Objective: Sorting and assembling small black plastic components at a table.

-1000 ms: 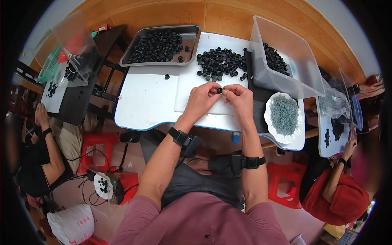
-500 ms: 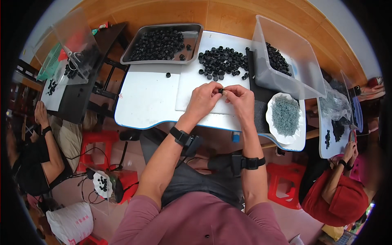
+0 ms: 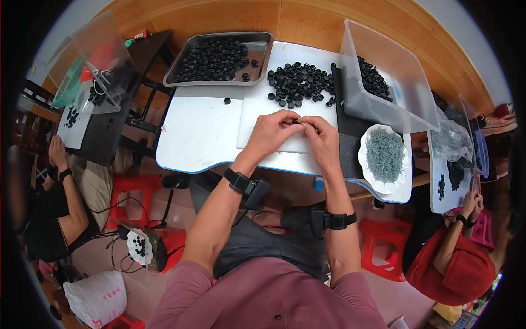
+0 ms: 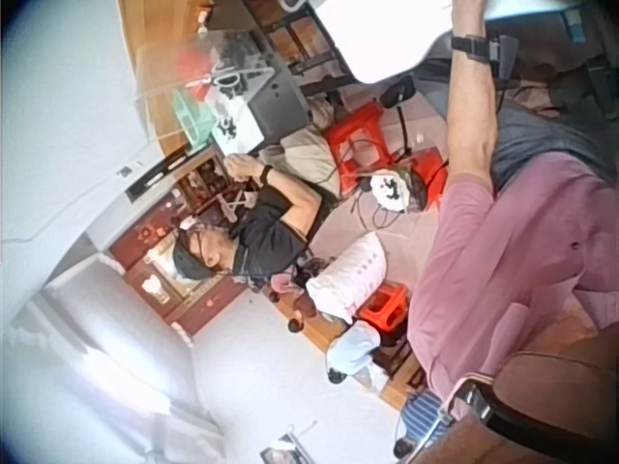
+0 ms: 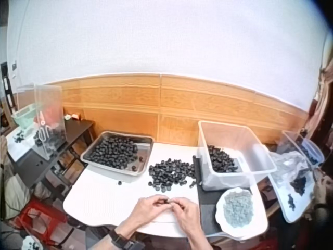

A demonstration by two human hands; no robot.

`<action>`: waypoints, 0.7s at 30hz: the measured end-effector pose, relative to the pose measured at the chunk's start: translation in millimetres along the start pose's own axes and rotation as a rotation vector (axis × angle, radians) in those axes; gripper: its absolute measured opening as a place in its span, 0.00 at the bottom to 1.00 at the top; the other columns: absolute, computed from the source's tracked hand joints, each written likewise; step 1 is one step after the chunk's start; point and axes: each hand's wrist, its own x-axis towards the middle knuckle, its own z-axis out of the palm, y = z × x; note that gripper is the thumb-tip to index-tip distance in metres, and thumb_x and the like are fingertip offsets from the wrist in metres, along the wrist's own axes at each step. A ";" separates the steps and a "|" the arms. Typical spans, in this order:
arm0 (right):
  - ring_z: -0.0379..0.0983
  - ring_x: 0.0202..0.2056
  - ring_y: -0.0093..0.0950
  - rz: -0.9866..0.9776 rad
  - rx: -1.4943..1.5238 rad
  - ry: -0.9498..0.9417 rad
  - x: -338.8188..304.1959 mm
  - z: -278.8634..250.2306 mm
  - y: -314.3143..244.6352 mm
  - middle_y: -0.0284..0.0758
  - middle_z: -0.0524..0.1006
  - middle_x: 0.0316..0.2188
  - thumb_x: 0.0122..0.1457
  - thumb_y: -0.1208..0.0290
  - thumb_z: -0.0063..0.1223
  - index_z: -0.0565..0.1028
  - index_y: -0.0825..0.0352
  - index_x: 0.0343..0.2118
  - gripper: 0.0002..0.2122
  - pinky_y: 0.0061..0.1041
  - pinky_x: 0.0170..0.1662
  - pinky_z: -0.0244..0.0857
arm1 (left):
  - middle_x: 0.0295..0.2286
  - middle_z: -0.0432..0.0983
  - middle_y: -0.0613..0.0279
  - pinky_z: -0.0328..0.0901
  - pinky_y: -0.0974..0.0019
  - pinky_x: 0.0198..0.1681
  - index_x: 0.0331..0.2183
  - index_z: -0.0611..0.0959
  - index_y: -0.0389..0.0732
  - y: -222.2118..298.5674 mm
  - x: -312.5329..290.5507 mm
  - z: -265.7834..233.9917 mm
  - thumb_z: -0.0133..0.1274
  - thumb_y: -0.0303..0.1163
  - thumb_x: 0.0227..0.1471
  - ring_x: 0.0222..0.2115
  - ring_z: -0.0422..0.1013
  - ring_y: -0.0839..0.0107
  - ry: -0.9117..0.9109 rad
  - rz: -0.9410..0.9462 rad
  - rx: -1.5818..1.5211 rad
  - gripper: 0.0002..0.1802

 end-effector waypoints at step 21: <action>0.71 0.23 0.15 0.028 0.080 0.221 -5.5 1.5 -5.8 0.30 0.81 0.26 0.65 0.71 0.57 0.84 0.72 0.38 0.09 0.18 0.27 0.64 | 0.31 0.84 0.53 0.73 0.66 0.40 0.40 0.85 0.34 2.4 -3.0 9.6 0.62 0.30 0.55 0.32 0.80 0.66 0.094 0.053 0.089 0.12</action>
